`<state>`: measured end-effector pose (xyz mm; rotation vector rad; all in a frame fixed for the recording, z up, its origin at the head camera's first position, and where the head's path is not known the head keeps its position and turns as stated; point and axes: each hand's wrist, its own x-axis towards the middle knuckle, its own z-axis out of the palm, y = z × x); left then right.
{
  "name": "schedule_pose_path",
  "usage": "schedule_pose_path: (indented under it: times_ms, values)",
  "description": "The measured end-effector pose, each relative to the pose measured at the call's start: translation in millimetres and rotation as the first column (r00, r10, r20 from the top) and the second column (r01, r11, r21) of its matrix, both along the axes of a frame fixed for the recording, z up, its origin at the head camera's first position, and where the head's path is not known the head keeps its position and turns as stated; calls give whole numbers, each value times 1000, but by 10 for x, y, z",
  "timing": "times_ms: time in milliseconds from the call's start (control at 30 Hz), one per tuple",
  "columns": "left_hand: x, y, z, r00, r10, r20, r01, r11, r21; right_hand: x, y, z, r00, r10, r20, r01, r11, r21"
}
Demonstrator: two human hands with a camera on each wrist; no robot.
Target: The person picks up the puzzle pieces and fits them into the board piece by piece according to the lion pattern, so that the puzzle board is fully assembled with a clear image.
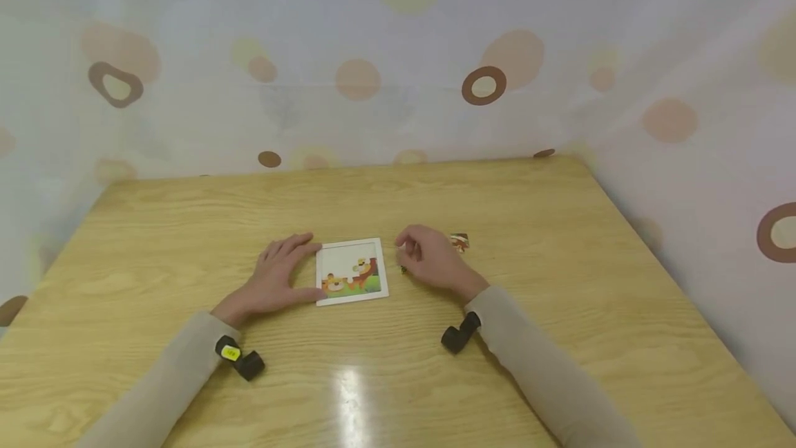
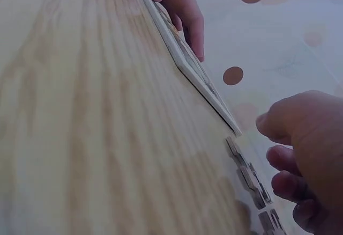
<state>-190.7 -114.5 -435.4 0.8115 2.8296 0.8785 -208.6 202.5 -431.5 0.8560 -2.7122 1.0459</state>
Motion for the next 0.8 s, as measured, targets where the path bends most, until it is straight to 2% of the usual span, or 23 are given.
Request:
schedule_pose_path:
  times_ms: [133, 333, 700, 800]
  values:
    - [-2, -7, -2, 1000, -6, -7, 6, 1000, 5, 15, -48, 35, 998, 67, 7, -67, 996, 55]
    - [-2, -8, -18, 1000, -8, -11, 8, 1000, 10, 9, -178, 60, 984, 169, 54, -173, 982, 73]
    - [10, 5, 11, 1000, -5, -15, 5, 1000, 4, -13, -297, 89, 971, 208, 115, -222, 968, 119]
    - [7, 4, 17, 1000, -4, -14, 4, 1000, 4, -25, -322, 108, 967, 202, 155, -223, 966, 131]
